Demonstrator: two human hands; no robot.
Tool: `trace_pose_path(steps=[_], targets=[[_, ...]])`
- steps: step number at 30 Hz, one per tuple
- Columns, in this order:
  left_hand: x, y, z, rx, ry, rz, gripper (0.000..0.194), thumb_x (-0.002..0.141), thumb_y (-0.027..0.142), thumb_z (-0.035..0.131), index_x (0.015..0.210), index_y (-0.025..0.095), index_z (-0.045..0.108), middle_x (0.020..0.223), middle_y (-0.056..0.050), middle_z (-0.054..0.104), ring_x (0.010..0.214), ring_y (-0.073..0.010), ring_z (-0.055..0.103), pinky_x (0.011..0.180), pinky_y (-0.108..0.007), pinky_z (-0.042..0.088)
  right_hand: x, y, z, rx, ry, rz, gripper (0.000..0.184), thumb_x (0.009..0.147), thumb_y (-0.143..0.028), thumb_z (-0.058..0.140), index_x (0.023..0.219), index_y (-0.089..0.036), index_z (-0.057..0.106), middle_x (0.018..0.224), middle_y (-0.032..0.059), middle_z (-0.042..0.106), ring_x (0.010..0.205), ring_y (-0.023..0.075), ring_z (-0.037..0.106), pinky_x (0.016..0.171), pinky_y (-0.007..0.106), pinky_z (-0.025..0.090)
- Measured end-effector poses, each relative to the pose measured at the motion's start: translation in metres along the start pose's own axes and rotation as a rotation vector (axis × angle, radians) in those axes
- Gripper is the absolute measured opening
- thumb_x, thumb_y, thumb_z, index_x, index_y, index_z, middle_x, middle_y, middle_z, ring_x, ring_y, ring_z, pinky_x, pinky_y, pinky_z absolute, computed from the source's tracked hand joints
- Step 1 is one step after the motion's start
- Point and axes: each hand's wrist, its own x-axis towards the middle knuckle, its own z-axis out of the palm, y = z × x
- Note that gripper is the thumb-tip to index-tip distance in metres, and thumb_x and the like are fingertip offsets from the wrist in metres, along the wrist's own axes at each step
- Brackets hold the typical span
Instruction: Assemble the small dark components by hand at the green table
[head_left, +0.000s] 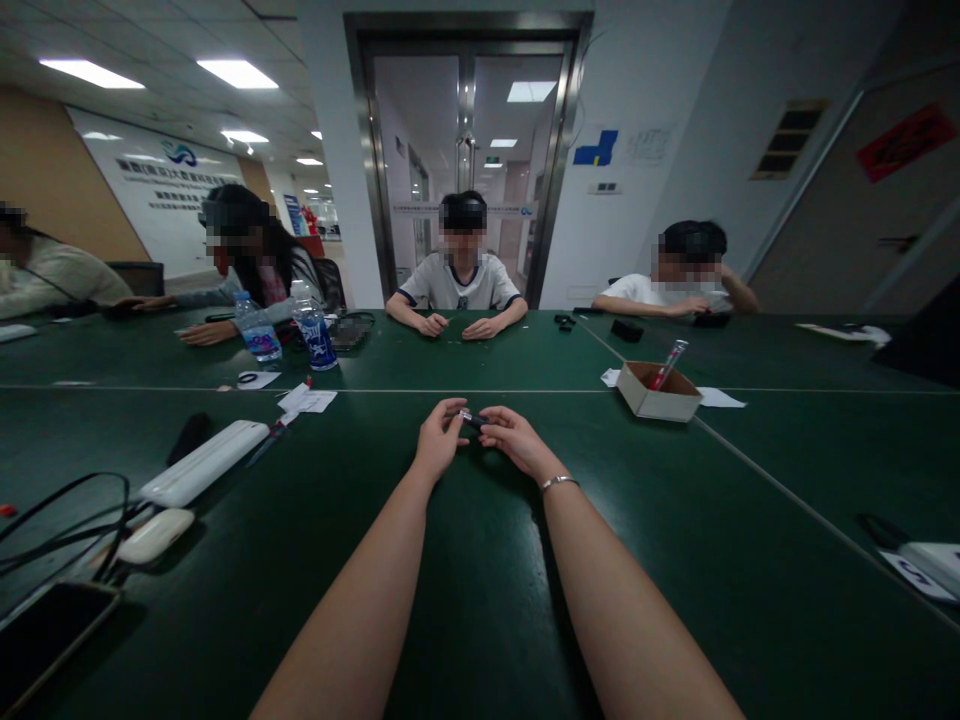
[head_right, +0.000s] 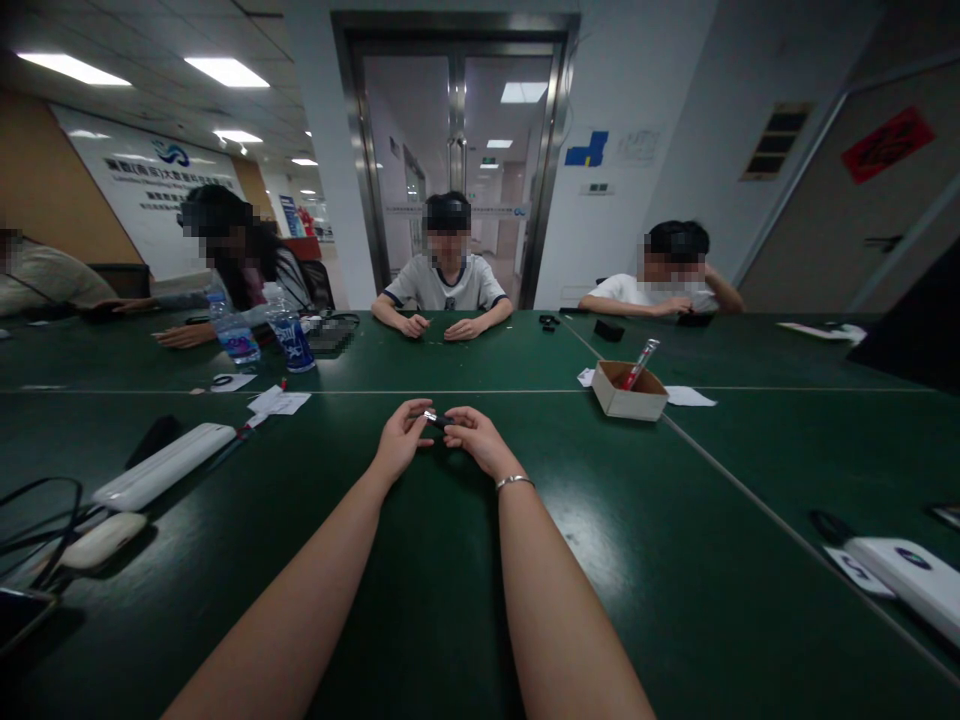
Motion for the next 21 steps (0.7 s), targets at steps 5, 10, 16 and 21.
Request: trace_pose_path(steps=[5, 10, 16, 21], targets=[[0.0, 0.0, -0.001, 0.02, 0.002, 0.01, 0.03, 0.088, 0.021, 0.055, 0.118, 0.02, 0.057, 0.115, -0.01, 0.061, 0.101, -0.0202, 0.062, 0.059, -0.021, 0.059, 0.002, 0.002, 0.002, -0.068, 0.011, 0.009, 0.033, 0.069, -0.024, 0.083, 0.091, -0.018, 0.06, 0.088, 0.003, 0.064, 0.065, 0.0153, 0.067, 0.059, 0.025, 0.057], [0.001, -0.004, 0.0, 0.032, -0.034, -0.005, 0.03, 0.085, 0.021, 0.059, 0.116, 0.018, 0.058, 0.105, -0.01, 0.065, 0.094, -0.0192, 0.065, 0.058, -0.02, 0.057, 0.006, 0.009, 0.007, -0.303, -0.033, 0.016, 0.031, 0.068, -0.013, 0.074, 0.093, -0.018, 0.055, 0.083, 0.0018, 0.065, 0.049, 0.0115, 0.062, 0.04, 0.018, 0.048], [-0.001, -0.006, 0.003, 0.097, -0.072, -0.026, 0.025, 0.081, 0.013, 0.061, 0.106, 0.017, 0.062, 0.097, -0.008, 0.067, 0.089, -0.0182, 0.066, 0.066, -0.025, 0.057, 0.005, 0.009, 0.016, -0.376, 0.039, 0.006, 0.039, 0.062, -0.003, 0.057, 0.098, -0.018, 0.054, 0.083, 0.0008, 0.066, 0.041, 0.0091, 0.056, 0.034, 0.016, 0.041], [-0.003, -0.008, 0.004, 0.243, -0.008, 0.043, 0.031, 0.078, 0.01, 0.065, 0.107, 0.02, 0.061, 0.099, -0.007, 0.068, 0.096, -0.019, 0.066, 0.089, -0.036, 0.054, 0.004, 0.01, 0.027, -0.132, 0.123, 0.074, 0.04, 0.063, 0.0, 0.052, 0.098, -0.018, 0.053, 0.076, 0.0004, 0.065, 0.053, 0.0134, 0.065, 0.053, 0.023, 0.057]])
